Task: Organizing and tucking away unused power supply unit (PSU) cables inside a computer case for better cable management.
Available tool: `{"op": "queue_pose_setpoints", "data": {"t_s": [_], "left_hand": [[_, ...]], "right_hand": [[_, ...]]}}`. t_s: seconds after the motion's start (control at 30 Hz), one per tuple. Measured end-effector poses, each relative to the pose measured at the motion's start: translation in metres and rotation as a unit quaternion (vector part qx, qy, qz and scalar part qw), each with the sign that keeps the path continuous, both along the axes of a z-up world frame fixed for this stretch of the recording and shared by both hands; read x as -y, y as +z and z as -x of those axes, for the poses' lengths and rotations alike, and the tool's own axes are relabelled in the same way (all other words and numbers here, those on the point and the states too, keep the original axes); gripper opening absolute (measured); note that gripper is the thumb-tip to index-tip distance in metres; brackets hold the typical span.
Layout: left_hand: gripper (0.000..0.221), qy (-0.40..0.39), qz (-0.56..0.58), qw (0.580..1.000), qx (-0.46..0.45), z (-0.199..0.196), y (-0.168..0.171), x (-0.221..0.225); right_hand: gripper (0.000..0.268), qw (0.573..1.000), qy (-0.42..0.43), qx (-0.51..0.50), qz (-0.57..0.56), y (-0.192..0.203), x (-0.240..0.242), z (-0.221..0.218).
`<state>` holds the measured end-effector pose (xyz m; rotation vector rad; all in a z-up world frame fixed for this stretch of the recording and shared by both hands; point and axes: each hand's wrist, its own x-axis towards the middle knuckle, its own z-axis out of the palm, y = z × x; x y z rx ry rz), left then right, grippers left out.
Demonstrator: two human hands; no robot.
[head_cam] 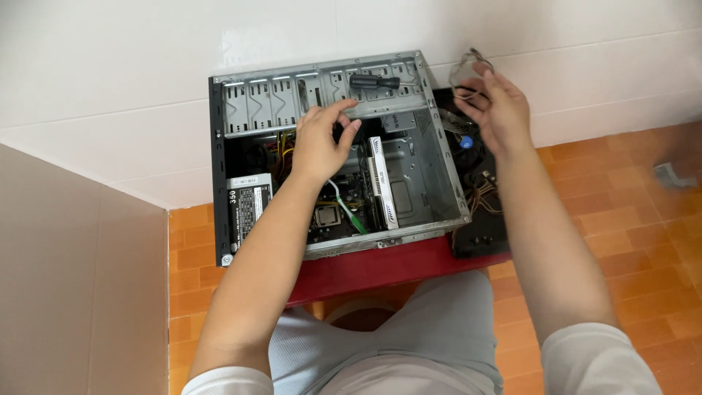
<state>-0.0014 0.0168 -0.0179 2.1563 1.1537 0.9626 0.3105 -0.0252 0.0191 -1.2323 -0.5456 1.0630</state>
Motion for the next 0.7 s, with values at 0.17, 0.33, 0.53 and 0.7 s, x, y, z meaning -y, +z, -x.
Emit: {"op": "queue_pose_setpoints", "data": {"t_s": [0.17, 0.33, 0.53, 0.7], "left_hand": [[0.034, 0.001, -0.010, 1.000, 0.010, -0.001, 0.001, 0.003], [0.030, 0.004, -0.031, 0.999, 0.028, -0.001, -0.001, 0.004], [0.029, 0.000, -0.017, 0.999, 0.033, -0.001, 0.002, 0.004], [0.032, -0.003, -0.009, 1.000, 0.023, -0.001, -0.004, -0.001]], "right_hand": [[0.034, 0.995, 0.002, 0.095, 0.043, -0.091, -0.022, -0.087], [0.032, 0.973, 0.010, 0.212, 0.085, -0.137, -0.037, -0.117], [0.033, 0.854, 0.029, 0.489, 0.176, -0.192, -0.086, -0.167], [0.025, 0.832, 0.028, 0.533, 0.152, -0.168, -0.093, -0.153]]}}
